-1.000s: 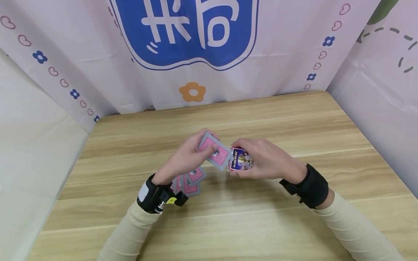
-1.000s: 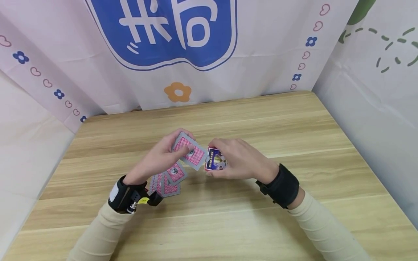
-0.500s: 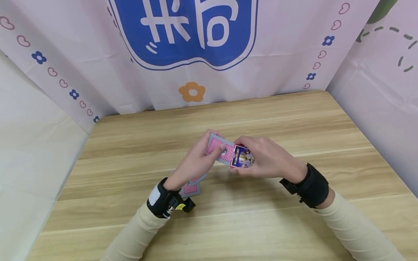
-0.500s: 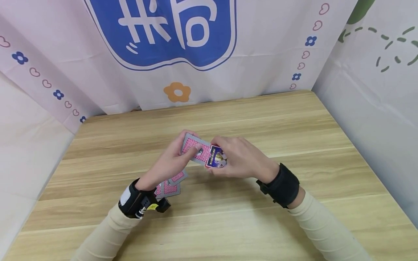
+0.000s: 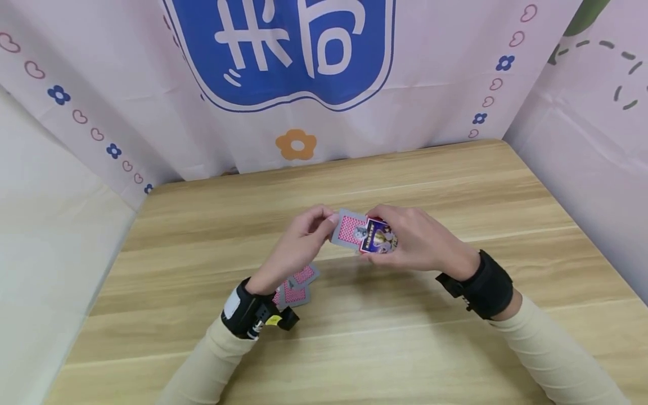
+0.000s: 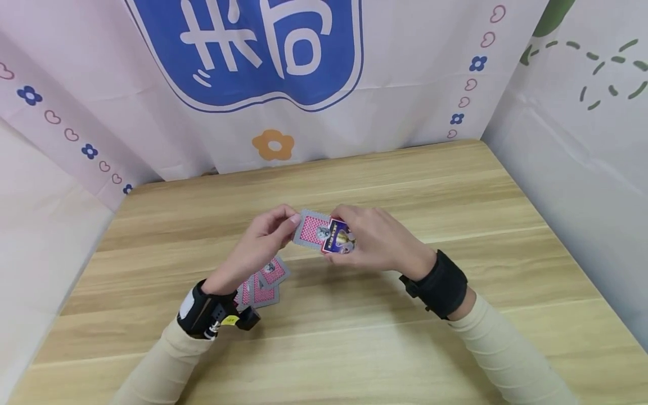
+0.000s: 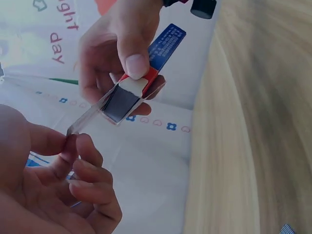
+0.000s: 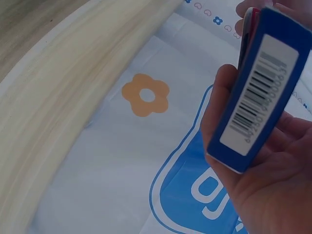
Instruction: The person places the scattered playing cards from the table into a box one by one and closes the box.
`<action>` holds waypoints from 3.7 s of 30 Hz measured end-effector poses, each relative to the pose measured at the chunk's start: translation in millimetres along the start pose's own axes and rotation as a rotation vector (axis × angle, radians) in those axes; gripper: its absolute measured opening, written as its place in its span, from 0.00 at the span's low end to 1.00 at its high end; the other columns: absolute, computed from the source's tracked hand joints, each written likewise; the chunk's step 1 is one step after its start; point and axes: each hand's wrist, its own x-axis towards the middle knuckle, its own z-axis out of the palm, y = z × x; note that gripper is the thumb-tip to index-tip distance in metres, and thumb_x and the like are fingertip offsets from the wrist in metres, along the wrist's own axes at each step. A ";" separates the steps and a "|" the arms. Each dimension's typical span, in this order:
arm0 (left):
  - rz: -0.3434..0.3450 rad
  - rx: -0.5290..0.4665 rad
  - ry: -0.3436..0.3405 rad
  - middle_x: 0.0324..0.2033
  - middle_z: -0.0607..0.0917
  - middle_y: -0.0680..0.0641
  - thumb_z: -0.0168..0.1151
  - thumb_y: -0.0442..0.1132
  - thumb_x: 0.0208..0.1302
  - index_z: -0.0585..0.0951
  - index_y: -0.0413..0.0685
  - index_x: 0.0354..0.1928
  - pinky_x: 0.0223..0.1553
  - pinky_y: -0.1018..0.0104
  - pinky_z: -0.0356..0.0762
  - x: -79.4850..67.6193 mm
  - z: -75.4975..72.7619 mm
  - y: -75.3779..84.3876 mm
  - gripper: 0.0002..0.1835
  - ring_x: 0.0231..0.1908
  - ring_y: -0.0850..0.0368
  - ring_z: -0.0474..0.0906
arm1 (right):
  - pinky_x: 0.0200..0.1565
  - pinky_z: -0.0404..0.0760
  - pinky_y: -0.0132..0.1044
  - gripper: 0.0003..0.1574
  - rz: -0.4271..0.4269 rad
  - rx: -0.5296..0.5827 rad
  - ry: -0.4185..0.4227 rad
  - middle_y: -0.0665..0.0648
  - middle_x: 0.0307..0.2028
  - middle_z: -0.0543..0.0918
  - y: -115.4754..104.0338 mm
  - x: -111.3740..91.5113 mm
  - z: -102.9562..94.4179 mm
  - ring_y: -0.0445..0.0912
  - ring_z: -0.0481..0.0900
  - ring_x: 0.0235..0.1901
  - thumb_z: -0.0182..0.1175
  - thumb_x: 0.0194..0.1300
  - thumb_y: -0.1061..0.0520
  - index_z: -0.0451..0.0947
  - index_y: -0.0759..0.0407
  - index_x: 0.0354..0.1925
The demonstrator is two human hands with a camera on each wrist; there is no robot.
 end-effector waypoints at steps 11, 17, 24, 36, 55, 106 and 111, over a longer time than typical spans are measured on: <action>-0.024 -0.003 -0.136 0.29 0.76 0.46 0.53 0.56 0.67 0.78 0.52 0.35 0.26 0.61 0.63 1.4 -0.4 -7.9 0.16 0.26 0.54 0.67 | 0.25 0.79 0.32 0.40 -0.022 0.025 -0.014 0.50 0.34 0.80 -3.8 0.4 0.0 0.36 0.74 0.27 0.69 0.46 0.36 0.71 0.58 0.49; -0.105 -0.004 -0.167 0.28 0.75 0.48 0.55 0.62 0.62 0.77 0.53 0.30 0.27 0.61 0.62 1.2 1.0 -15.0 0.20 0.28 0.54 0.66 | 0.25 0.79 0.32 0.40 -0.037 0.029 -0.019 0.50 0.34 0.80 -4.9 1.2 0.9 0.36 0.75 0.27 0.69 0.46 0.35 0.71 0.58 0.49; -0.107 0.024 -0.176 0.26 0.73 0.47 0.56 0.64 0.60 0.76 0.52 0.27 0.27 0.62 0.63 3.3 5.1 -18.4 0.23 0.27 0.55 0.66 | 0.23 0.78 0.31 0.39 -0.051 0.029 -0.011 0.50 0.33 0.80 -5.8 1.7 1.7 0.36 0.74 0.26 0.70 0.45 0.36 0.72 0.58 0.48; -0.116 0.017 -0.200 0.26 0.73 0.48 0.55 0.64 0.61 0.76 0.49 0.29 0.28 0.61 0.64 3.9 8.0 -21.7 0.24 0.27 0.56 0.67 | 0.24 0.78 0.31 0.39 -0.059 0.030 -0.012 0.50 0.33 0.80 -6.7 1.2 3.7 0.36 0.74 0.26 0.68 0.46 0.34 0.72 0.58 0.47; -0.038 0.194 -0.191 0.25 0.75 0.51 0.54 0.63 0.63 0.77 0.55 0.27 0.26 0.62 0.69 8.0 2.3 -23.7 0.20 0.27 0.56 0.70 | 0.24 0.78 0.31 0.40 -0.045 0.008 -0.013 0.49 0.34 0.80 -6.3 0.1 3.2 0.35 0.74 0.26 0.70 0.44 0.36 0.72 0.59 0.49; 0.091 0.109 -0.211 0.34 0.82 0.50 0.54 0.40 0.70 0.71 0.54 0.49 0.25 0.64 0.74 -4.4 -36.9 2.3 0.08 0.27 0.56 0.76 | 0.23 0.77 0.32 0.39 -0.032 0.018 -0.045 0.50 0.33 0.80 -6.4 1.8 6.6 0.36 0.74 0.26 0.69 0.46 0.35 0.72 0.58 0.48; 0.106 0.106 -0.226 0.30 0.82 0.49 0.54 0.40 0.70 0.71 0.53 0.48 0.22 0.66 0.71 -3.5 -29.4 1.0 0.07 0.25 0.54 0.75 | 0.22 0.77 0.30 0.39 -0.054 0.023 -0.053 0.51 0.34 0.80 -7.1 1.7 7.5 0.36 0.74 0.26 0.68 0.47 0.35 0.72 0.59 0.49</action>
